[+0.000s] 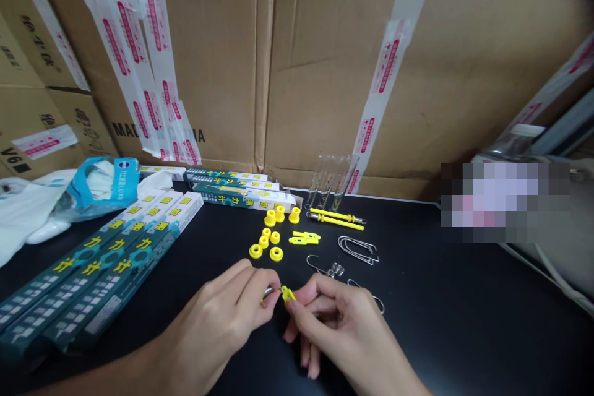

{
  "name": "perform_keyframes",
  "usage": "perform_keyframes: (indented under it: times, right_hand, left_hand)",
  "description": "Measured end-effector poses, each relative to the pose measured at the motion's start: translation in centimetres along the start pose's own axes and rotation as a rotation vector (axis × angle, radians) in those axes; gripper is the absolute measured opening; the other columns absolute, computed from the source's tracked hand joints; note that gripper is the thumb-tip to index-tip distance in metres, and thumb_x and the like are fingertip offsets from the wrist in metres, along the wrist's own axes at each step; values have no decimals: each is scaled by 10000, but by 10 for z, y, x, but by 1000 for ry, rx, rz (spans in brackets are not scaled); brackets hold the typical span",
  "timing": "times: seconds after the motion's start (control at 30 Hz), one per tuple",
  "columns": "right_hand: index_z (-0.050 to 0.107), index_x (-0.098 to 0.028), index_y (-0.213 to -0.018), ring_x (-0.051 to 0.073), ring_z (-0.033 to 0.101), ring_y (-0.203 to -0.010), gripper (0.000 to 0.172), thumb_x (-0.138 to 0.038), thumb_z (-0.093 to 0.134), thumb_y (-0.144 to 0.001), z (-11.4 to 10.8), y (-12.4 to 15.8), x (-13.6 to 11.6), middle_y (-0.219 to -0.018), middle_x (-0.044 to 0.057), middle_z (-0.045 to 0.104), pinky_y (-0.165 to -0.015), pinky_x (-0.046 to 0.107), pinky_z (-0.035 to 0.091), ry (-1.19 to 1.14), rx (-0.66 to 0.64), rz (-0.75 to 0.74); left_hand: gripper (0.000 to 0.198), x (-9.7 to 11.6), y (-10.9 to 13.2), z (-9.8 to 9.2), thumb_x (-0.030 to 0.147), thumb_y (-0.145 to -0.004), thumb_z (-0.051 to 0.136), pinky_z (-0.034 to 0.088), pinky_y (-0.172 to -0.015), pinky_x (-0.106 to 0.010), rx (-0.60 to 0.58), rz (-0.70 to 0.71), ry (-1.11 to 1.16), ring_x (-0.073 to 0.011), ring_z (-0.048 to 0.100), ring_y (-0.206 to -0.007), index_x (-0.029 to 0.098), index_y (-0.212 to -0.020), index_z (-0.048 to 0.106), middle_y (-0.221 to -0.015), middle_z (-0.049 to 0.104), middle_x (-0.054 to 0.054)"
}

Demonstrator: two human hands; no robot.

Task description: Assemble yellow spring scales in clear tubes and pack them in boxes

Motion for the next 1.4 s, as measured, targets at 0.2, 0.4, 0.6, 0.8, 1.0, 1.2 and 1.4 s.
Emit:
perform_keyframes:
  times: [0.2, 0.4, 0.6, 0.8, 1.0, 1.2, 1.4]
  right_hand:
    - [553, -179, -753, 97, 618, -393, 365, -490, 726, -837, 1, 0, -1, -642, 20, 725, -391, 170, 483, -26, -15, 7]
    - [560, -178, -763, 98, 617, -399, 373, -501, 738, -822, 2, 0, 2, -647, 20, 722, -387, 169, 489, -48, -14, -1]
    - [611, -163, -851, 108, 622, -405, 414, -554, 737, -802, 1, -2, 3, -643, 25, 724, -404, 191, 497, -86, -1, 8]
    - [699, -119, -1115, 100, 613, -481, 516, -535, 742, -814, -5, -3, -6, -677, 43, 745, -509, 221, 517, -171, -89, 7]
    - [729, -108, -1067, 94, 605, -492, 415, -461, 738, -850, -9, -1, -11, -680, 59, 748, -482, 198, 491, -256, -132, 1]
    - [743, -91, -1060, 98, 602, -491, 443, -448, 787, -801, -8, 0, -15, -674, 86, 756, -465, 191, 471, -331, -114, 14]
    - [739, -90, -1121, 91, 599, -499, 442, -416, 782, -824, -9, 0, -15, -684, 93, 762, -469, 183, 466, -377, -126, 7]
  left_hand:
    - [346, 2, 2, 1, 117, -1053, 310, 524, -544, -250, -32, 49, -60, -168, 651, -611, 168, -873, 601, -721, 658, -15]
    - [344, 4, 1, -1, 145, -1062, 301, 527, -562, -234, -72, -5, 20, -157, 662, -633, 183, -887, 596, -747, 664, -10]
    - [205, -4, 5, 5, 219, -1044, 419, 518, -647, -207, 31, -126, 147, -118, 679, -654, 209, -920, 582, -780, 659, 24]
    - [221, -6, 8, 4, 298, -1054, 432, 541, -670, -176, 39, -130, 197, -113, 709, -684, 219, -941, 604, -801, 689, 17]
    - [261, -4, 3, 2, 365, -1059, 420, 566, -702, -134, 75, -124, 175, -104, 739, -689, 219, -935, 598, -814, 730, 18]
    - [270, -6, 3, 3, 392, -1062, 401, 580, -719, -132, 99, -121, 123, -115, 767, -726, 222, -959, 584, -859, 760, 13]
    - [306, -1, -2, -2, 365, -1081, 347, 584, -687, -119, 129, -67, 58, -121, 784, -732, 198, -981, 584, -867, 784, -5]
Point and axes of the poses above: each hand's wrist, its own y-axis away from the middle knuckle, its own z-axis out of the palm, x = y × z, the point moved 1 cm from there along -y, towards the middle knuckle
